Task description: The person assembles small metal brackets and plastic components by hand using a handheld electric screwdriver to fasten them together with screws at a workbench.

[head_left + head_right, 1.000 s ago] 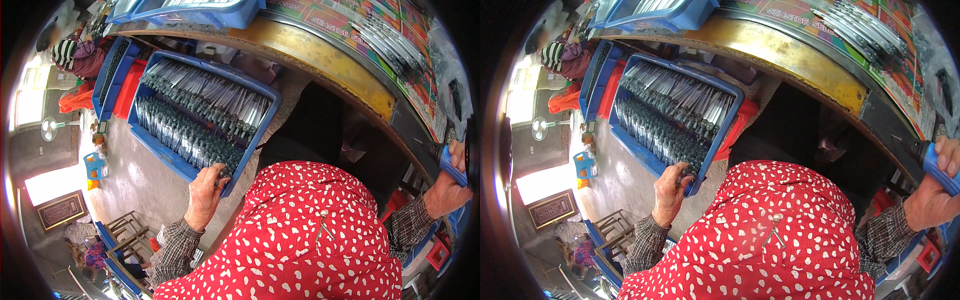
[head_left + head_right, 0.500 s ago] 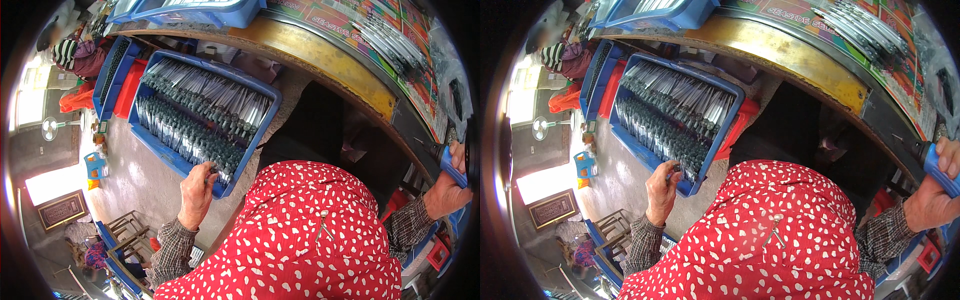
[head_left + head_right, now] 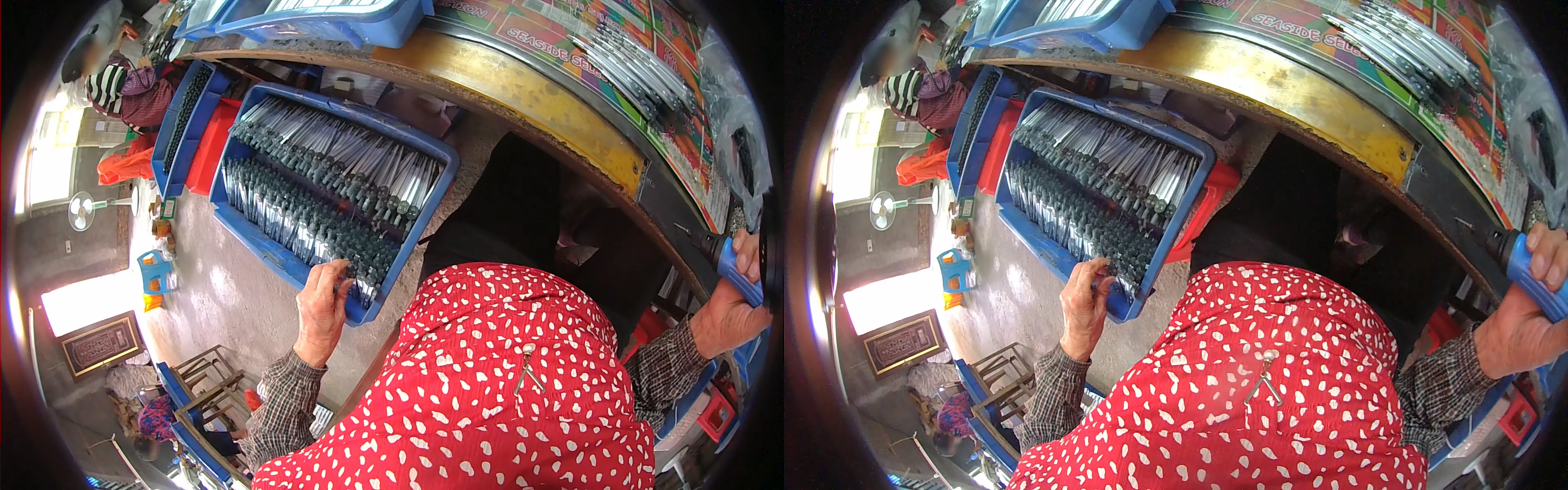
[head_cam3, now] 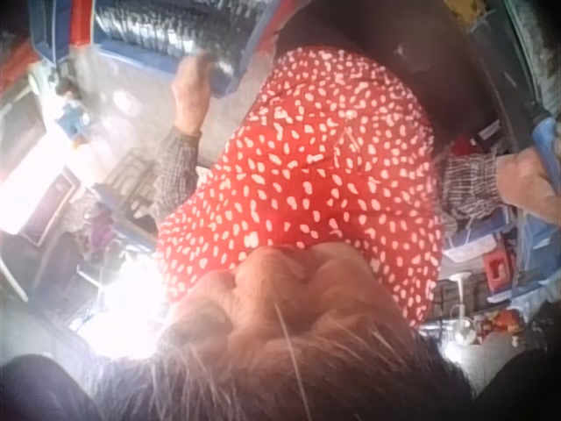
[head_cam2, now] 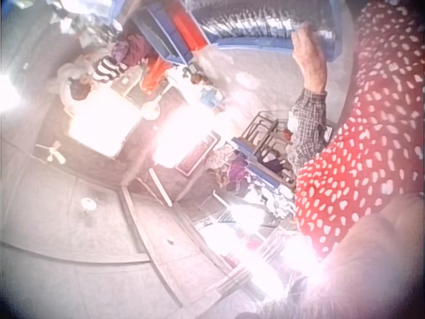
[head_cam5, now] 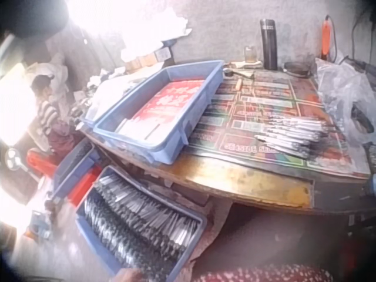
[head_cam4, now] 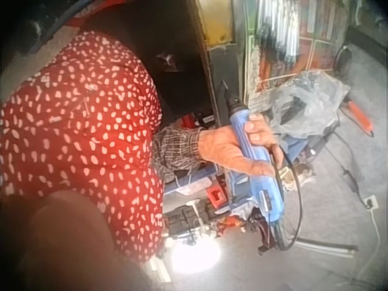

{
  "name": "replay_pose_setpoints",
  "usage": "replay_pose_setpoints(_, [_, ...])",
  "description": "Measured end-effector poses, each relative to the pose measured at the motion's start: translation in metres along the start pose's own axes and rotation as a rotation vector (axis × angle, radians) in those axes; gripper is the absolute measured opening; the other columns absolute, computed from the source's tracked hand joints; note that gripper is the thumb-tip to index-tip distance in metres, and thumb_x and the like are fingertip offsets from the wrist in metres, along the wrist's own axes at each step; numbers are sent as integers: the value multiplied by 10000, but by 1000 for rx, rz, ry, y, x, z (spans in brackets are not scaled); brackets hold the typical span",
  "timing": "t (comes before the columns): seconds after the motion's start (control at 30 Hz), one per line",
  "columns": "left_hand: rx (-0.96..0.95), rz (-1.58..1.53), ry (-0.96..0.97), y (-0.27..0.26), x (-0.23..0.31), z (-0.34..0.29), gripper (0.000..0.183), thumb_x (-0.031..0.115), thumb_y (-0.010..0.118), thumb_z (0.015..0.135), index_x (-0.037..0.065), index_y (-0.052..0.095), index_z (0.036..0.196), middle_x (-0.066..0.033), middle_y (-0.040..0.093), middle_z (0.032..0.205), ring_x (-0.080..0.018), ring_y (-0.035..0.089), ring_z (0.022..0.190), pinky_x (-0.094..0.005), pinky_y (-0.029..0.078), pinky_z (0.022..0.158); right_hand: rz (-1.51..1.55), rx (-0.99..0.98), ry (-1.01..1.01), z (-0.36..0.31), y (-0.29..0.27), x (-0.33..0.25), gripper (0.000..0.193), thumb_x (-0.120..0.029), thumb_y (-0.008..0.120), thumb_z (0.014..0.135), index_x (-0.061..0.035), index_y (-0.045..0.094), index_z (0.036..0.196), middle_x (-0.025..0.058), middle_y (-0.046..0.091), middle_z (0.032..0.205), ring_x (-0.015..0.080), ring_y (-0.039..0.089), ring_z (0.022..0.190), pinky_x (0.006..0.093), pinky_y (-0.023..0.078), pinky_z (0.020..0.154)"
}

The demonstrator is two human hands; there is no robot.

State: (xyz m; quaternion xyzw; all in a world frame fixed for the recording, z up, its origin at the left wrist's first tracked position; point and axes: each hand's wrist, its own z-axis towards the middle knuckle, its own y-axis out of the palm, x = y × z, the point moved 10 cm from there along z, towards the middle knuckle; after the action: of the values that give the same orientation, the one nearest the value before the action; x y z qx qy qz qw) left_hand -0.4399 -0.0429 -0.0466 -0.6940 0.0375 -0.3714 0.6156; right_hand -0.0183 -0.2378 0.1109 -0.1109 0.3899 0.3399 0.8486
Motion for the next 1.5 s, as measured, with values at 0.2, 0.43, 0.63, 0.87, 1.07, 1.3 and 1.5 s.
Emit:
replay_pose_setpoints(0.2, [50,27,57,0,0,-3,244,-45,601,742,13,561,976,-124,578,811,-259,598,710,-320,478,610,21,64,2,-2,-2,1,357,-420,536,868,-70,469,838,5,428,570,133,433,494,265,391,498])
replay_pose_setpoints(0.43, [44,-82,-22,-3,-14,3,191,14,615,780,6,589,969,-90,608,762,-174,591,655,-264,462,579,-24,34,-8,-2,1,-3,333,-396,542,870,-74,474,822,-6,434,560,112,442,482,248,399,493])
replay_pose_setpoints(0.63, [172,-236,-155,-29,-24,12,198,142,580,866,12,587,1015,-28,583,729,-84,527,633,-219,428,564,85,80,36,-5,9,-4,326,-390,537,874,-74,473,827,-6,436,562,113,445,484,248,401,495])
replay_pose_setpoints(0.87, [200,-131,-167,-17,-14,8,186,83,555,846,-3,562,1010,-84,568,887,-152,556,782,-267,456,677,15,18,9,-3,5,-2,328,-394,544,869,-75,478,840,-4,438,564,118,447,489,247,399,490])
replay_pose_setpoints(1.07, [228,-55,-128,-22,-20,4,209,7,559,795,-5,562,1004,-116,561,948,-189,567,807,-294,456,728,-103,905,323,-41,-27,4,352,-413,552,859,-70,474,849,-4,440,562,119,451,492,246,407,497])
replay_pose_setpoints(1.3, [119,-41,-135,-14,-25,0,150,-5,598,776,-19,584,925,-80,604,819,-134,591,686,-236,482,608,-1,91,61,-7,6,0,370,-428,547,856,-67,468,864,-7,444,559,114,461,496,242,416,507])
replay_pose_setpoints(1.5, [141,-155,-216,-7,-32,6,183,-28,616,751,-14,565,927,-121,588,801,-194,614,701,-282,492,628,-13,58,54,-5,-3,4,403,-443,544,851,-63,440,933,0,451,570,119,467,506,247,420,511])
